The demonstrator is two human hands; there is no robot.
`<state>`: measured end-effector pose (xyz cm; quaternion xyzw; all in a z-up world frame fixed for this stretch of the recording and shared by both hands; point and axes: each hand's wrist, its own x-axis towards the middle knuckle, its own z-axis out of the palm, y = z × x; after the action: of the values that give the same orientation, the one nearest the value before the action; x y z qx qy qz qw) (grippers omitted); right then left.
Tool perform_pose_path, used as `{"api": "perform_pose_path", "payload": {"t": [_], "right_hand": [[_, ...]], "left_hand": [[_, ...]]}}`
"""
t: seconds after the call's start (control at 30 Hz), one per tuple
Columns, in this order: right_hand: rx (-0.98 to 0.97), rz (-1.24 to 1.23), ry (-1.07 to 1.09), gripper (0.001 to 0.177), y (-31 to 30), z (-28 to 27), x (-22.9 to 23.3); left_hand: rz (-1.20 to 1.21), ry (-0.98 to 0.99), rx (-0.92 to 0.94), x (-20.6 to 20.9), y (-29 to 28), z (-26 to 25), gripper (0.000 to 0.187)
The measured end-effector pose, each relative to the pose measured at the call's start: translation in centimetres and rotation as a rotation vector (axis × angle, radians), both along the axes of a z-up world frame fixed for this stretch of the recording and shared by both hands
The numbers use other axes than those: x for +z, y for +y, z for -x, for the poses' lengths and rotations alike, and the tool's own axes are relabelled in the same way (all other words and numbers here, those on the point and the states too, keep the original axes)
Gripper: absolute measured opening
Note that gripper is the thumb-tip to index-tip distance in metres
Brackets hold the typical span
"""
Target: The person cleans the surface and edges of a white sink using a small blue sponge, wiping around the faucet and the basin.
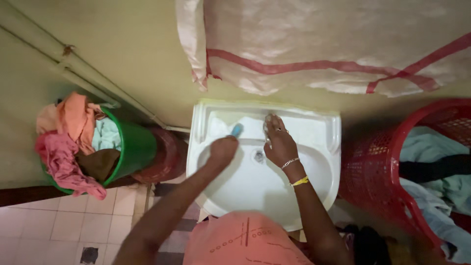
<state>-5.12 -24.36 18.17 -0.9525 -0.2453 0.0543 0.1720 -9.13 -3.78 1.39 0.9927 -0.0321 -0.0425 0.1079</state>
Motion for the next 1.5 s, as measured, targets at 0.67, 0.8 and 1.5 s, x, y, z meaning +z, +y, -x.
{"api": "perform_pose_path", "payload": {"t": [0.67,0.8,1.5], "right_hand": [[0.037,-0.112,-0.023,0.084,-1.0,-0.1,-1.6],[-0.036,-0.066,0.053,0.08,-0.1,-0.1,-0.5],[0.021,-0.174,-0.02,0.072,-1.6,0.1,-1.9]], "left_hand": [[-0.126,-0.049,0.229,-0.4,4.9,5.0,0.012],[-0.137,-0.047,0.212,0.0,5.0,3.8,0.007],[0.369,-0.675,0.239,-5.4,0.4,-4.4,0.027]]}}
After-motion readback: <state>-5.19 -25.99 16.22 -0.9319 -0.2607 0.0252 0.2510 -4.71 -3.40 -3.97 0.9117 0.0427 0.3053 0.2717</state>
